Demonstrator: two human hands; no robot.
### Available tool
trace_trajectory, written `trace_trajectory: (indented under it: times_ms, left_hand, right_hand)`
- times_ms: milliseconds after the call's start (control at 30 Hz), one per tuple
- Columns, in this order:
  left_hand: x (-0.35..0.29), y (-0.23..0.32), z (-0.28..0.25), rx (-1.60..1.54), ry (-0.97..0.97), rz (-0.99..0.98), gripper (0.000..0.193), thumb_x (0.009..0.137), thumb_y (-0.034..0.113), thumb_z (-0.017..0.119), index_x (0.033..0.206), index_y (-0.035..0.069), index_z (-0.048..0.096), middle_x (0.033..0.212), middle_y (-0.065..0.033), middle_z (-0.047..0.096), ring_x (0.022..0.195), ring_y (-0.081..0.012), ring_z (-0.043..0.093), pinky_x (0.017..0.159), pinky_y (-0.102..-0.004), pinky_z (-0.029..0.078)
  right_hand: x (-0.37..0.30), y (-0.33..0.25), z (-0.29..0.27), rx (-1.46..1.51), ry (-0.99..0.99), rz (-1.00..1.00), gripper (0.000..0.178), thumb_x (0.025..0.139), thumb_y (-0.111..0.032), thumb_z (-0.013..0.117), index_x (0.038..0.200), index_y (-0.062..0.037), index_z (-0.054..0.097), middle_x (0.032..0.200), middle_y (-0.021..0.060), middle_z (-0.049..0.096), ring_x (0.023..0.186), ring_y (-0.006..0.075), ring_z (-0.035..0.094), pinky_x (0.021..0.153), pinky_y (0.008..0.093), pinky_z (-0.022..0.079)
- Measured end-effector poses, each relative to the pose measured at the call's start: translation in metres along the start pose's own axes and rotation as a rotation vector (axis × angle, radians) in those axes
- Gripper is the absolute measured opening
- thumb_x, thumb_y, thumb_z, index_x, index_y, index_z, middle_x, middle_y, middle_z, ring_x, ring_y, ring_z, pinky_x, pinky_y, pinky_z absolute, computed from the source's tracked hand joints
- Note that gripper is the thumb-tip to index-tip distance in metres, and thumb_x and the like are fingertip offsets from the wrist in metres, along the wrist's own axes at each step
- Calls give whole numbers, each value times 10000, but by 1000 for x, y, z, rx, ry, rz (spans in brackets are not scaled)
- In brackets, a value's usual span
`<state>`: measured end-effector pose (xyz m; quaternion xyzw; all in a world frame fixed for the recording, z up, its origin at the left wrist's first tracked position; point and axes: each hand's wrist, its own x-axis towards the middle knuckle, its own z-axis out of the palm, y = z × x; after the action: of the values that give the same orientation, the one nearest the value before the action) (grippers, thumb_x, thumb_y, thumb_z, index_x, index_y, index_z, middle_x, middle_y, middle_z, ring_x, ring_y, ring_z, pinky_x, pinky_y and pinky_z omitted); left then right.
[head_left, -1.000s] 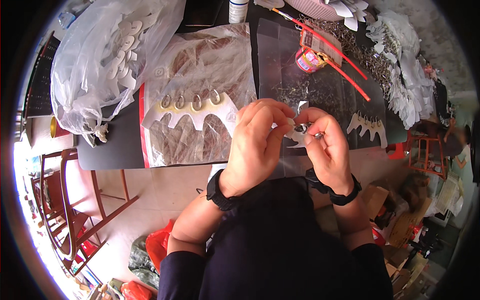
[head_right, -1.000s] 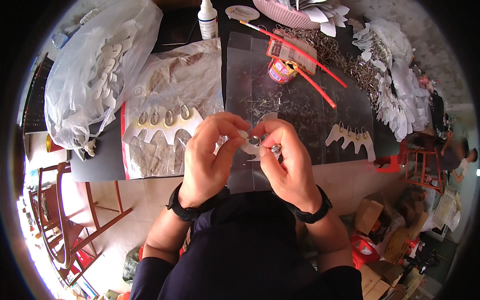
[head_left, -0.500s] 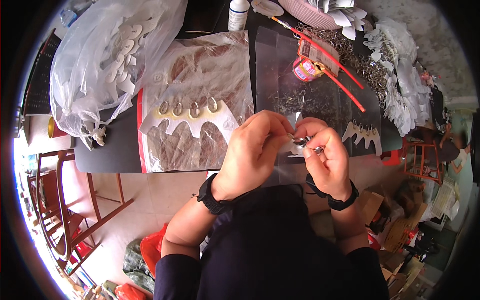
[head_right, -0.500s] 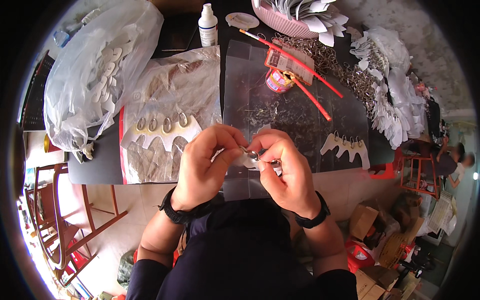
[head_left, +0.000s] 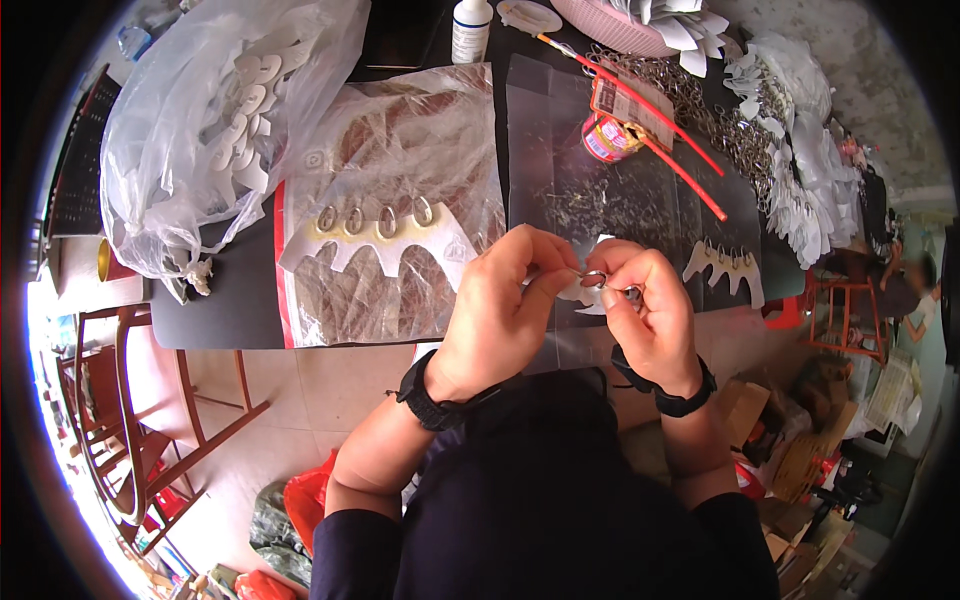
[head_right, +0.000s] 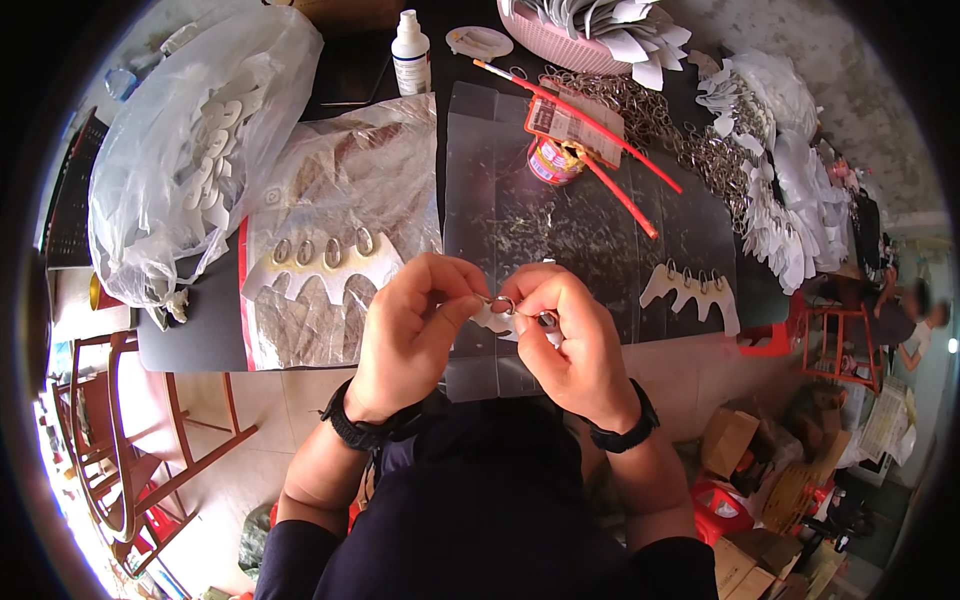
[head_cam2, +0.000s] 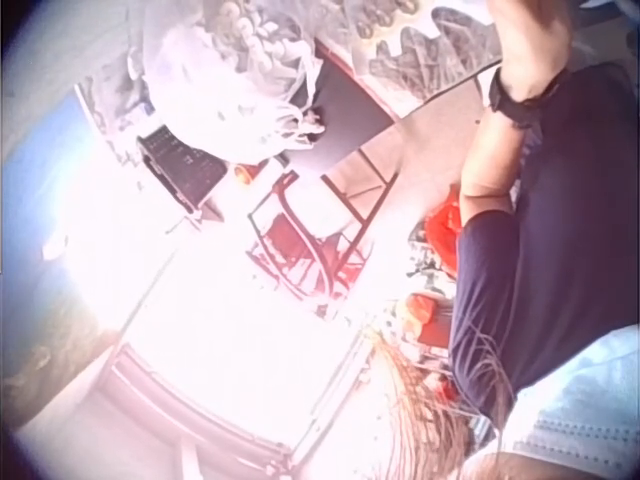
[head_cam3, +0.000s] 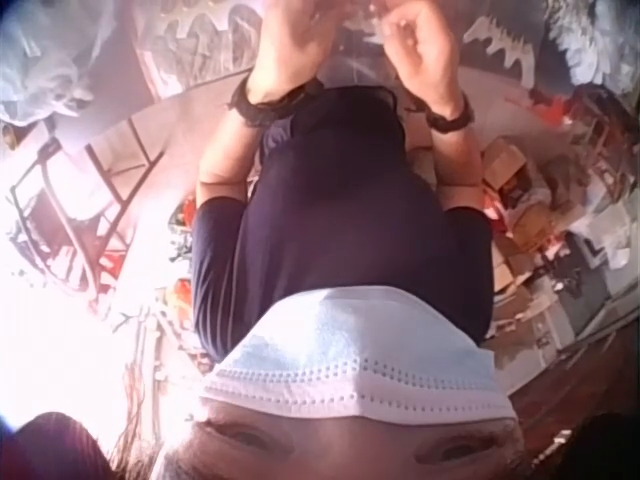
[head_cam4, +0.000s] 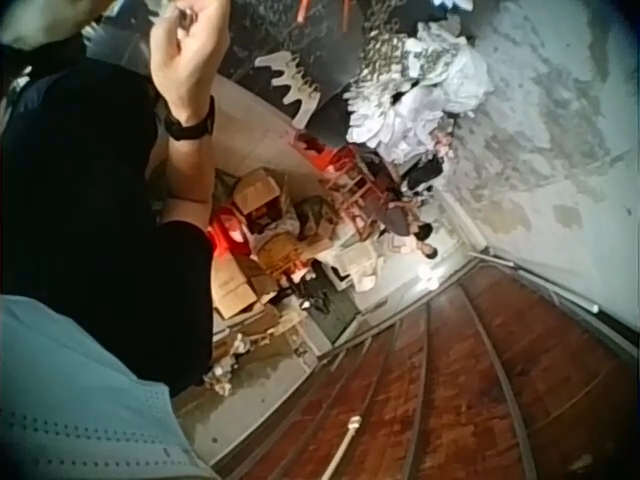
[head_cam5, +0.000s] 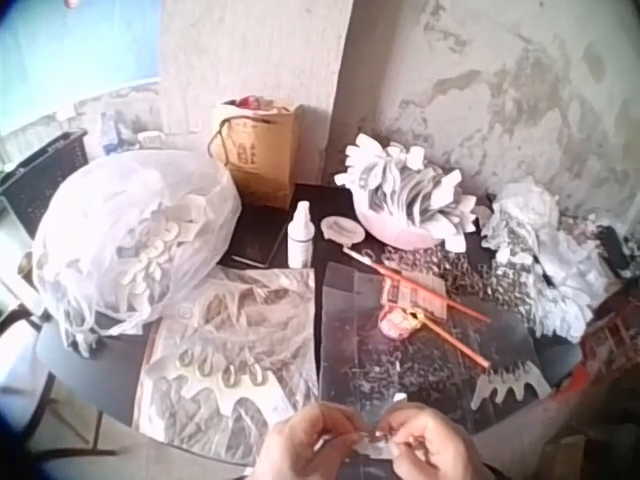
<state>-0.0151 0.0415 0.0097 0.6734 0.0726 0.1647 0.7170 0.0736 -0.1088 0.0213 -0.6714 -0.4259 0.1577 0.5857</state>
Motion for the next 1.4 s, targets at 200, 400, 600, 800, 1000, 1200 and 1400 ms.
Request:
trace_trajectory:
  times_ms: [200,400,600,800,1000,1200,1400]
  left_hand:
    - [-5,-4,-2,-301,-43,-114,93,846,-76,521,867,9,488,935,-75,571,821,-101,532,739,-231,439]
    - [-10,-4,-5,-588,-103,-218,68,864,-29,538,862,20,490,937,-79,573,834,-108,523,757,-240,429]
    - [-11,-18,-4,-549,36,-309,69,857,5,577,841,29,514,912,-43,590,766,-60,507,692,-209,413]
    - [-12,-20,-2,-524,70,-354,82,846,4,600,836,32,523,903,-44,601,755,-57,512,683,-201,412]
    - [-12,-19,-2,-607,45,-347,88,839,-1,609,840,36,529,896,-44,605,759,-63,522,687,-203,418]
    - [-12,-20,-5,-620,35,-399,93,829,-7,620,832,32,536,895,-49,610,763,-71,532,703,-212,426]
    - [-11,-20,-8,-610,8,-387,160,815,-24,631,834,45,488,892,-73,616,761,-86,551,708,-216,437]
  right_hand:
    - [-1,1,-1,76,0,91,100,825,61,488,884,-14,459,945,119,577,772,109,536,659,233,453]
    - [0,-7,-6,158,-91,216,90,822,42,507,880,-11,463,958,112,586,745,91,539,623,236,451]
    - [0,-4,0,80,-76,180,101,813,47,513,869,-16,457,910,99,595,724,83,533,572,222,435]
    - [-2,-1,0,52,-52,200,91,817,33,522,854,-20,458,890,79,598,695,72,509,545,225,413]
    - [-4,1,2,65,-36,218,94,813,31,528,854,-20,461,888,77,603,690,70,505,536,226,402]
    - [-5,2,3,82,-35,218,99,811,34,529,851,-24,460,887,75,607,685,69,508,538,223,402]
    - [-7,4,1,87,-50,228,101,812,36,529,854,-25,459,896,76,605,699,74,524,547,222,410]
